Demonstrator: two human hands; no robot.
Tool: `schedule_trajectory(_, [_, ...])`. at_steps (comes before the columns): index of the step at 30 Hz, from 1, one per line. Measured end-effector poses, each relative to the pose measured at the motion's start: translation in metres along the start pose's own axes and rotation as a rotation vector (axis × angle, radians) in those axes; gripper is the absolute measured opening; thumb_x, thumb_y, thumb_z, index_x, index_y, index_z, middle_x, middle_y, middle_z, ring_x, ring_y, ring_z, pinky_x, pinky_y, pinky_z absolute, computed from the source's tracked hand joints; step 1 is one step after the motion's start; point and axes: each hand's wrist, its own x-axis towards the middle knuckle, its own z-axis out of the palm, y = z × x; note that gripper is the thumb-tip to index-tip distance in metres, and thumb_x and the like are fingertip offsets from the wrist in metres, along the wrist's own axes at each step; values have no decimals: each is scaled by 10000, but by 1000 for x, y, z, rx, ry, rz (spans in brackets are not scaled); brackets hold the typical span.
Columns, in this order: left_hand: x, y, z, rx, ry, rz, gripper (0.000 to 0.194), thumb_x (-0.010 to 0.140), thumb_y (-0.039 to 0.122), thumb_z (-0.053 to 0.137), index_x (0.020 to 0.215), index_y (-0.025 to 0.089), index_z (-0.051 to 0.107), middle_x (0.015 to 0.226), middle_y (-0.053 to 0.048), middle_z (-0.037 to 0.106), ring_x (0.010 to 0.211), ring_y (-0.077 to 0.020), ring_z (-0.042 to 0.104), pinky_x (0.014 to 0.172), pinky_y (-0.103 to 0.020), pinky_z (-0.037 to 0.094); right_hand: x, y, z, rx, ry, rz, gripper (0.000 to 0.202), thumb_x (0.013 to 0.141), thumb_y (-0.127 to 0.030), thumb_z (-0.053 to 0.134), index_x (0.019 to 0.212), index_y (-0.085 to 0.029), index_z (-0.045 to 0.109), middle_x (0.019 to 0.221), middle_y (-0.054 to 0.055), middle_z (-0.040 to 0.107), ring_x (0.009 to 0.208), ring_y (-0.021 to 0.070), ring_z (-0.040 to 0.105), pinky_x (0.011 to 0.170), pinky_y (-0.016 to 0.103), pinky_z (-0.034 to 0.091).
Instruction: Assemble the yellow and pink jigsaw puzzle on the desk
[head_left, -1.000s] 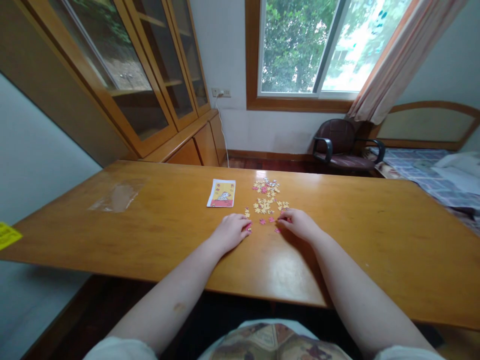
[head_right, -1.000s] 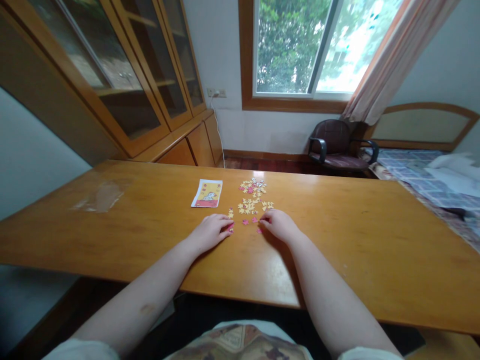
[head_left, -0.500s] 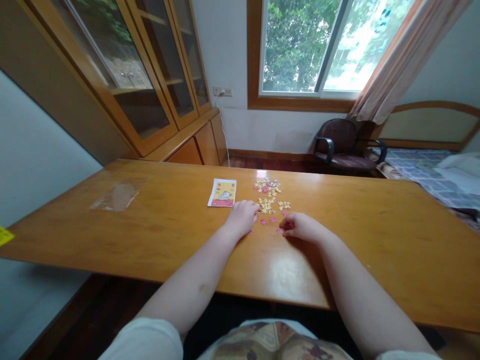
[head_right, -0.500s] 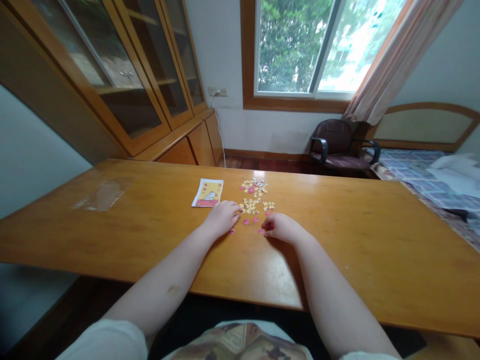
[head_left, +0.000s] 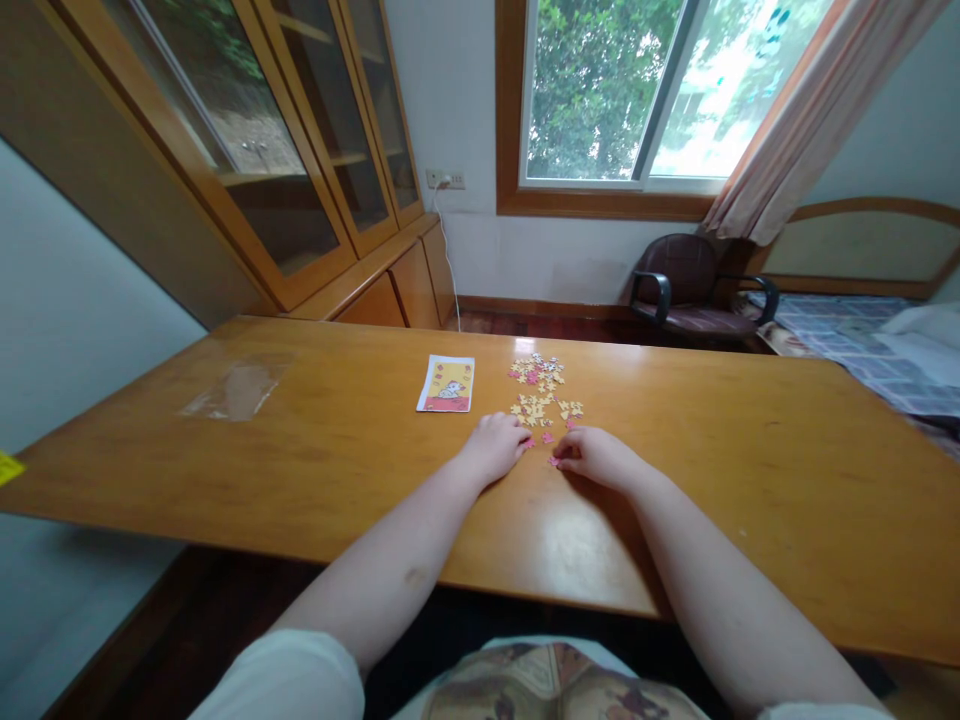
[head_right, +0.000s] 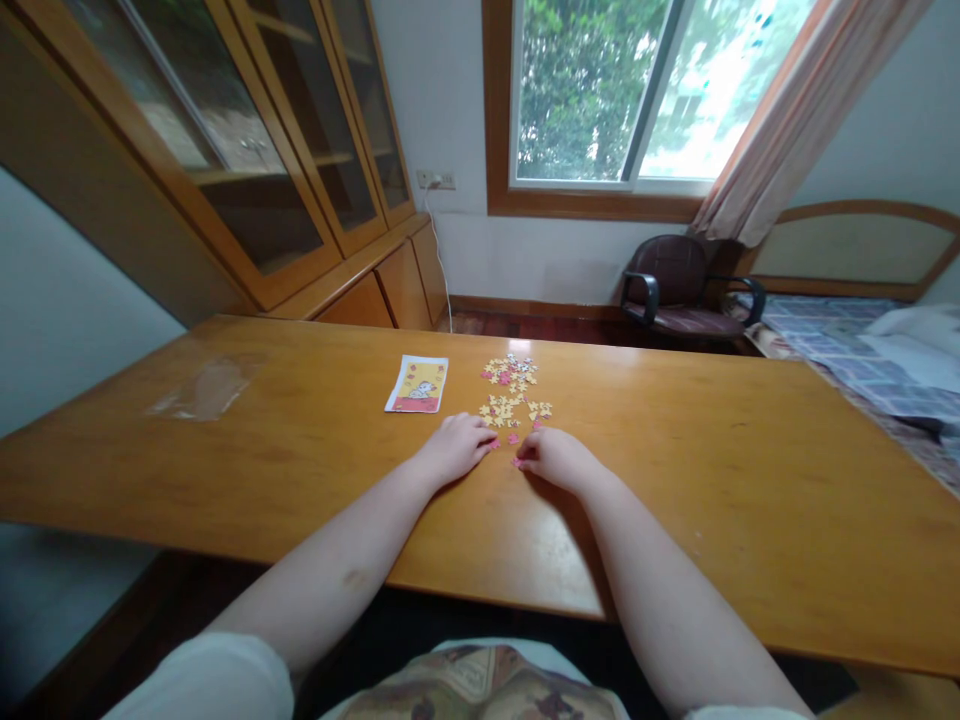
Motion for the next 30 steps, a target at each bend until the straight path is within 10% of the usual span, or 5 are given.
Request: schedule_trajectory(30, [-4, -6, -5, -74, 14, -29, 208, 889, 315, 536, 971, 264, 719, 996, -55, 655, 963, -218, 553, 869, -356, 430, -1, 0, 1, -13, 22, -39, 215, 789, -375, 668, 897, -203, 738, 857, 55, 722, 750, 171, 636, 693, 252, 458])
